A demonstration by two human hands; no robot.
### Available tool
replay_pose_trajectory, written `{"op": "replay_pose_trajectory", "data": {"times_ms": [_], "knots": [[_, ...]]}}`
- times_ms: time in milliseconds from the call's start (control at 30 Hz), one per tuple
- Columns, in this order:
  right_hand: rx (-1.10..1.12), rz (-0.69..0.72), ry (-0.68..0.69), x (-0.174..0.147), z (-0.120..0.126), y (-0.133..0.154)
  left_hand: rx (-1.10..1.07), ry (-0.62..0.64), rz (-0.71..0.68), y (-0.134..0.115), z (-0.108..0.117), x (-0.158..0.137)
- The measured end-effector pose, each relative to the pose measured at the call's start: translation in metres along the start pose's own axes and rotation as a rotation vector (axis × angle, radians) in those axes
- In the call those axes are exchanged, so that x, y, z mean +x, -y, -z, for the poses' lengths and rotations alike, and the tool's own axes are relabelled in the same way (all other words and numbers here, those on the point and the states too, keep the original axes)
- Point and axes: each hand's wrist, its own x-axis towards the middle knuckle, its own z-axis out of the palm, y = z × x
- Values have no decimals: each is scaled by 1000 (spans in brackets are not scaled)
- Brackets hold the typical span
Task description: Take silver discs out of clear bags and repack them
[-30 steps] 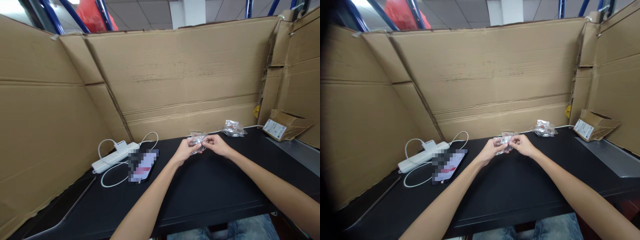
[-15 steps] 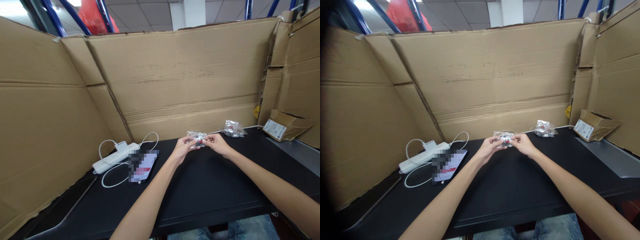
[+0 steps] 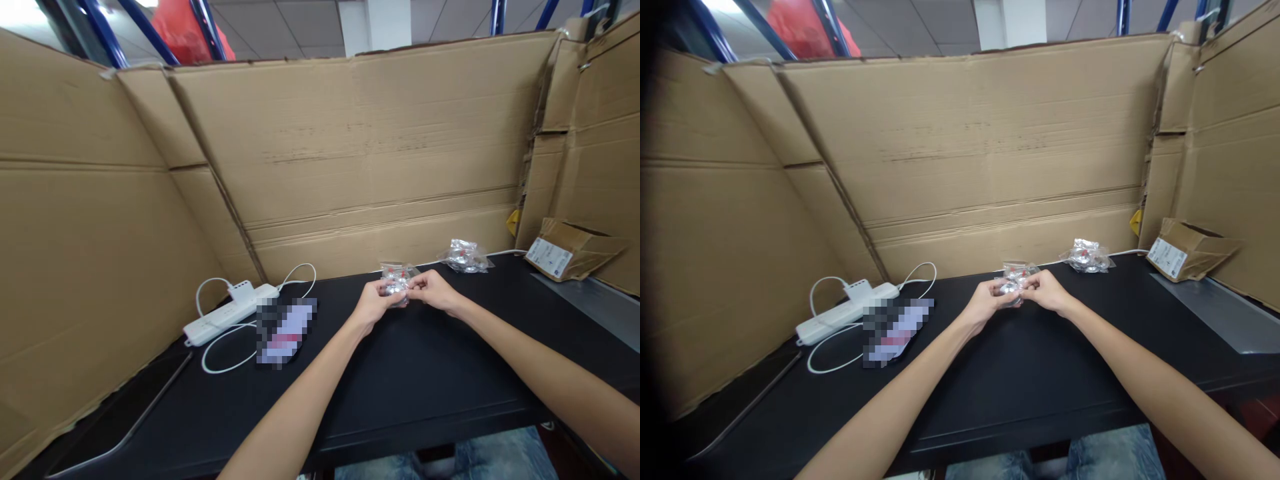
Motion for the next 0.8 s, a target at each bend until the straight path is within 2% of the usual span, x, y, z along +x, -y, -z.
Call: {"op": "replay_pose_trajectory", "data": {"times_ms": [167, 300, 433, 500, 600, 700, 800], "knots": [[83, -39, -17, -3, 0, 7, -135, 1, 10, 2, -2, 1], [263, -22, -37, -2, -1, 16, -249, -38, -24, -2, -2, 5], [360, 9, -223, 0, 0, 19, -362, -147, -47, -8, 0, 7], [346, 0, -293, 2, -1, 17, -389, -157, -62, -9, 1, 7], [309, -7, -239, 3, -2, 13, -360, -138, -58, -6, 3, 8], [249, 59, -156, 2, -2, 10, -261, -138, -20, -4, 2, 7], [218, 121, -237, 2, 2, 9, -142, -120, 25, -4, 0, 5]]}}
